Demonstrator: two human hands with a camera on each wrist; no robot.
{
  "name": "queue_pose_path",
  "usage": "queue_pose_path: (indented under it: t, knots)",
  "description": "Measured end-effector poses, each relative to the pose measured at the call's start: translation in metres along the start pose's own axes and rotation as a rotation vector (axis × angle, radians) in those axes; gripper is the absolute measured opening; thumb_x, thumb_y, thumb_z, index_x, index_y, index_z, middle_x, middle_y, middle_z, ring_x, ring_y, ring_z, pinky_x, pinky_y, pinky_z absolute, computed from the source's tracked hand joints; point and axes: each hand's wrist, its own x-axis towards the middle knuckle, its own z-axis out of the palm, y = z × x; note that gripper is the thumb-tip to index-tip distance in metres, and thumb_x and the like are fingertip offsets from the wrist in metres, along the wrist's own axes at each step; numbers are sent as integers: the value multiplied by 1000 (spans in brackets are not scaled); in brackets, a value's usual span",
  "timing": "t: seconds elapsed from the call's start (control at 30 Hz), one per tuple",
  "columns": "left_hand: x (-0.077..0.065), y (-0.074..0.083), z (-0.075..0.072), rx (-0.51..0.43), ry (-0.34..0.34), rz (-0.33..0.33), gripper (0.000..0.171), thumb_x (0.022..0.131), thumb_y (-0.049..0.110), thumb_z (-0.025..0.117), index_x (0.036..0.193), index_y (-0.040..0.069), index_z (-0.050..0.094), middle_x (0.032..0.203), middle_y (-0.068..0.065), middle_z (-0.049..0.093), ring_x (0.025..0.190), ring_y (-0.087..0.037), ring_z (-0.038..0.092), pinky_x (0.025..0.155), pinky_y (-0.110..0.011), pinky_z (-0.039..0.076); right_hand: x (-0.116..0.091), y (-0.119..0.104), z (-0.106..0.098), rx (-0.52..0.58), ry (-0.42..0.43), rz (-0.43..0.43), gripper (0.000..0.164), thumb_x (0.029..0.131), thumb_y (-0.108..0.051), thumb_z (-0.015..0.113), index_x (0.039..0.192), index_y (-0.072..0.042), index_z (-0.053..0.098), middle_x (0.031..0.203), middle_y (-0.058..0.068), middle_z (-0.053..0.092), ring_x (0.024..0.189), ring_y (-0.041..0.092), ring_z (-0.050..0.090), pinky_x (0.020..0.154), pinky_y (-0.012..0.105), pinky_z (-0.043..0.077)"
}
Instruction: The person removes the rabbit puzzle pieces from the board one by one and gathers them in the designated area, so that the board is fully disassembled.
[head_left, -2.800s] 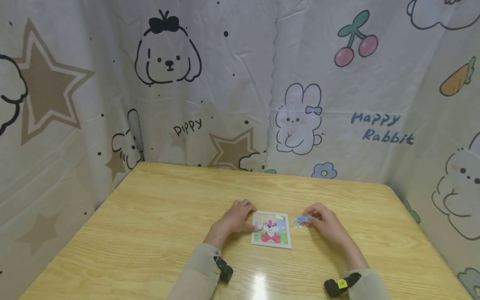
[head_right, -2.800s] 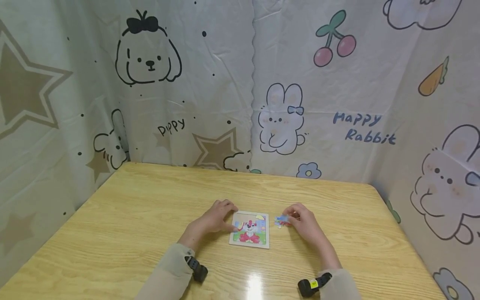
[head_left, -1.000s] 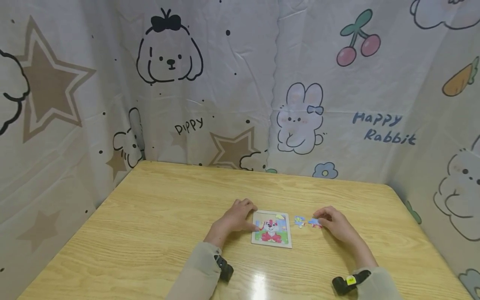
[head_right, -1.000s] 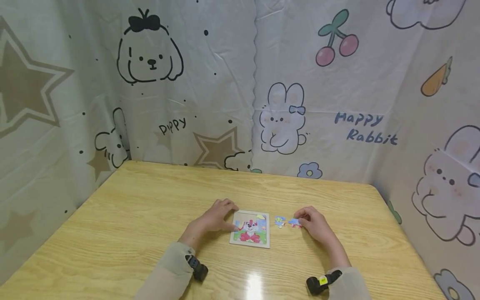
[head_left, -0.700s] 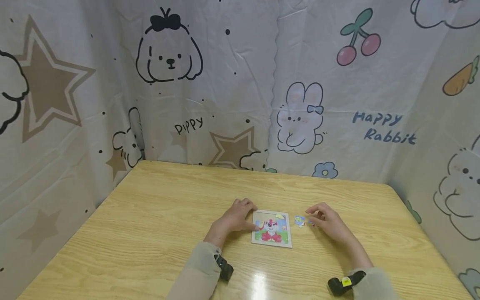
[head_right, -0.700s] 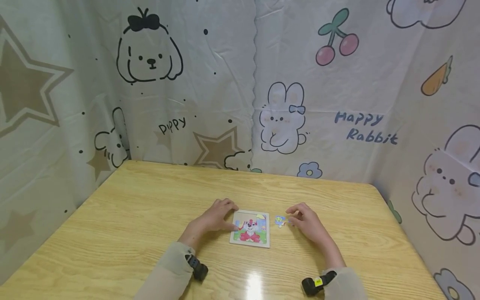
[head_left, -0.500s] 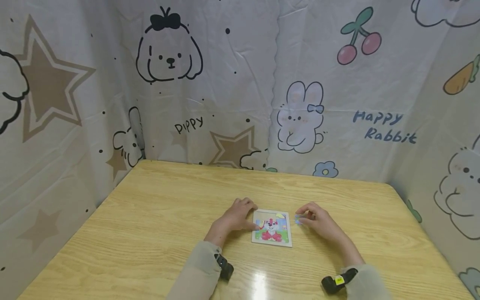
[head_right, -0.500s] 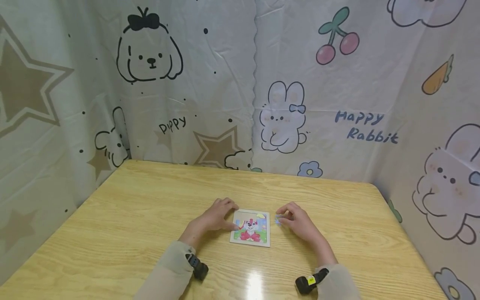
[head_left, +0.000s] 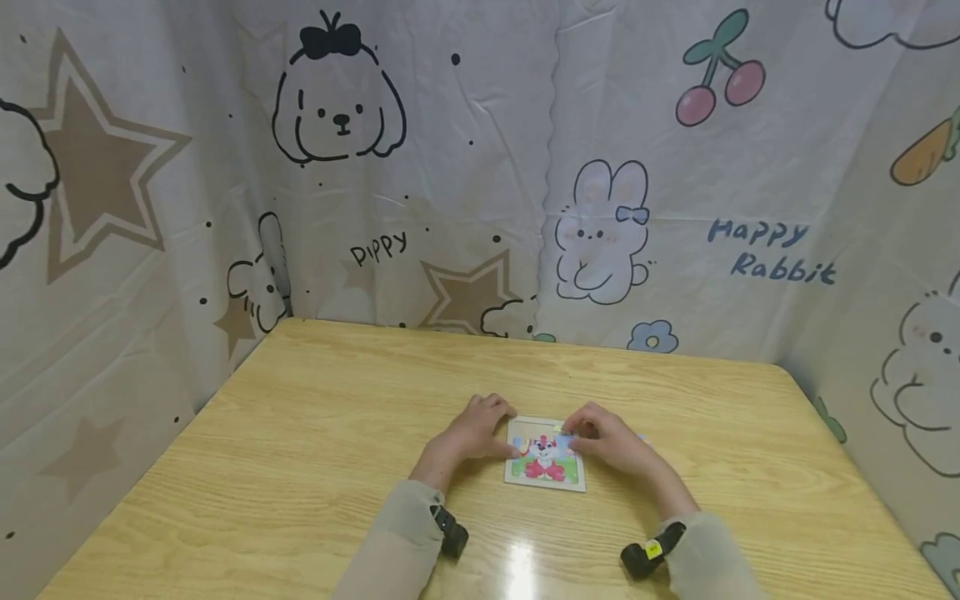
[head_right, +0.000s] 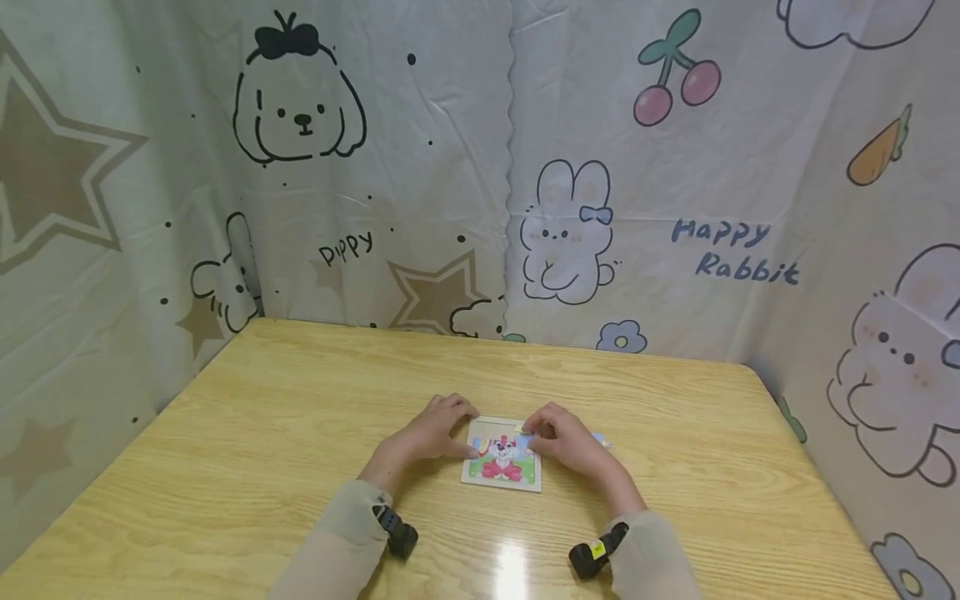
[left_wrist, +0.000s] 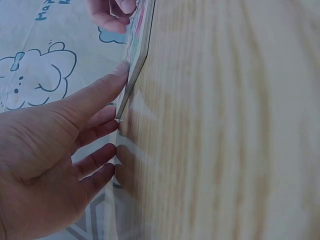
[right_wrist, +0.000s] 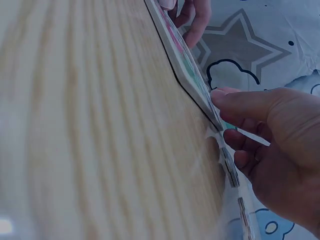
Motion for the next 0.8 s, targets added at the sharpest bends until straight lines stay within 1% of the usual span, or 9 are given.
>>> queue_pose_path:
  t: [0.27, 0.43, 0.7, 0.8]
  knots:
    - [2, 1, 1, 11, -7, -12, 63, 81, 37, 79, 133, 12, 56, 141, -5, 50, 129, -25, 41, 115, -43, 39, 5, -9, 1, -38, -81, -12, 13, 95, -8, 59, 107, -8, 64, 98, 6, 52, 87, 14, 44, 72, 19, 39]
    - [2, 1, 1, 10, -7, -17, 63, 81, 37, 79, 133, 12, 56, 141, -5, 50, 129, -25, 41, 115, -42, 39, 10, -13, 0, -48, -105, 0, 11, 96, -6, 58, 105, -6, 63, 97, 6, 53, 88, 15, 46, 74, 19, 40]
    - [2, 2, 1, 0, -4, -27, 62, 80, 36, 80, 132, 12, 56, 141, -5, 50, 128, -25, 41, 115, -42, 39, 13, -19, 0, -60, -144, 1, 8, 96, -5, 58, 102, -1, 61, 94, 7, 51, 84, 15, 47, 69, 17, 41]
    - [2, 2, 1, 3, -6, -30, 62, 80, 36, 80, 132, 12, 56, 141, -5, 49, 128, -25, 41, 115, -43, 39, 14, -19, 0, -53, -155, 1, 10, 95, -5, 58, 104, 0, 61, 95, 7, 52, 86, 15, 47, 71, 17, 42]
